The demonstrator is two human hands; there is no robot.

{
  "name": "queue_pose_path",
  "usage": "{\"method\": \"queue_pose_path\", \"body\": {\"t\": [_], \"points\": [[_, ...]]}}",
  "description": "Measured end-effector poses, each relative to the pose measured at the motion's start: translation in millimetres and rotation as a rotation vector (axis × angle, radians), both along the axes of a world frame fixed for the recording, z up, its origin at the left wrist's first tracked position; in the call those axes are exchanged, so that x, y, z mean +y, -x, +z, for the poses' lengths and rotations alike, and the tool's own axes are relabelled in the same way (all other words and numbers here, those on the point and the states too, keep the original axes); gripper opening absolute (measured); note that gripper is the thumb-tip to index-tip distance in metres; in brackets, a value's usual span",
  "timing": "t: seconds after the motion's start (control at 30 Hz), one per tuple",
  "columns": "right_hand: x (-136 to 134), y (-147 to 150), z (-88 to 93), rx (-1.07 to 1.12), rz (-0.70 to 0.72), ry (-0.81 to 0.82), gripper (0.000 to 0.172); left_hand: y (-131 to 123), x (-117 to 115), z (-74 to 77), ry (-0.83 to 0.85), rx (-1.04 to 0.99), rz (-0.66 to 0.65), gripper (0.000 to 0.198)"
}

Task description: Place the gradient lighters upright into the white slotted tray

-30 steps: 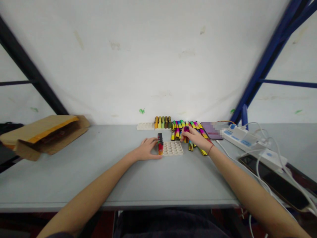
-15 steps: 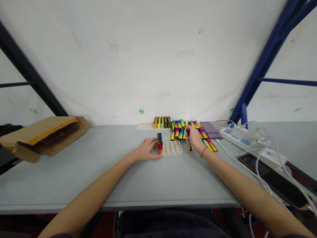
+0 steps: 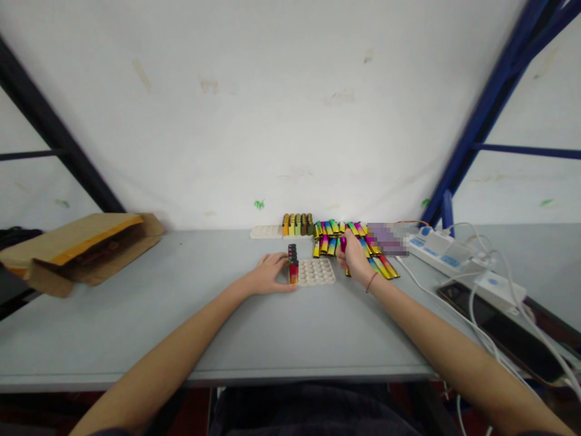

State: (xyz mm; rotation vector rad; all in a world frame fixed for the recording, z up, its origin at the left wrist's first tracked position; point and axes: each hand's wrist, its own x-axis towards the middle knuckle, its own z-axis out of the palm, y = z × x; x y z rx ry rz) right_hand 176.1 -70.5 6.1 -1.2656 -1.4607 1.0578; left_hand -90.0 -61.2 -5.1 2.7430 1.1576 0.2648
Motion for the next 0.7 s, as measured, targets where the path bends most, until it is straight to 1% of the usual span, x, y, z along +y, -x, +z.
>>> {"method": "queue_pose_path", "body": {"t": [0.07,0.1,0.2,0.3,0.4,0.5,0.57,0.7], "points": [[-4.0,3.5,5.6,0.128,-0.059,0.014,0.06,0.2,0.4,-0.4,-0.007,-0.008,-0.008,0.08],[-5.5,5.0,8.0,0.153,-0.064,-0.007,0.058,0.3,0.6,-0.6,-0.011,-0.01,-0.011,0.08],[-8.3,8.2,12.7,0.083,-0.04,-0.134,0.053,0.6,1.2,-1.5,-0.015,-0.009,-0.011,0.08],[-9.8,10.2,13.4,0.059,-0.007,-0.186,0.052,0.6,1.2,-1.8,-0.008,-0.008,-0.006,0.08],[-11.0,11.4,12.1,0.1,0.028,-0.171,0.052,0.4,0.8,-1.1,-0.005,-0.005,-0.002,0.079],[-11.2,12.0,10.4,0.113,0.049,-0.117,0.06,-0.1,0.4,-0.4,-0.005,0.007,0.003,0.08],[-11.1,12.6,9.0,0.12,0.039,-0.075,0.064,-0.4,0.3,-0.2,-0.006,0.013,0.006,0.08],[-9.6,12.5,2.9,0.153,0.004,-0.03,0.065,-0.9,-0.3,0.6,0.007,0.018,0.011,0.08]]}}
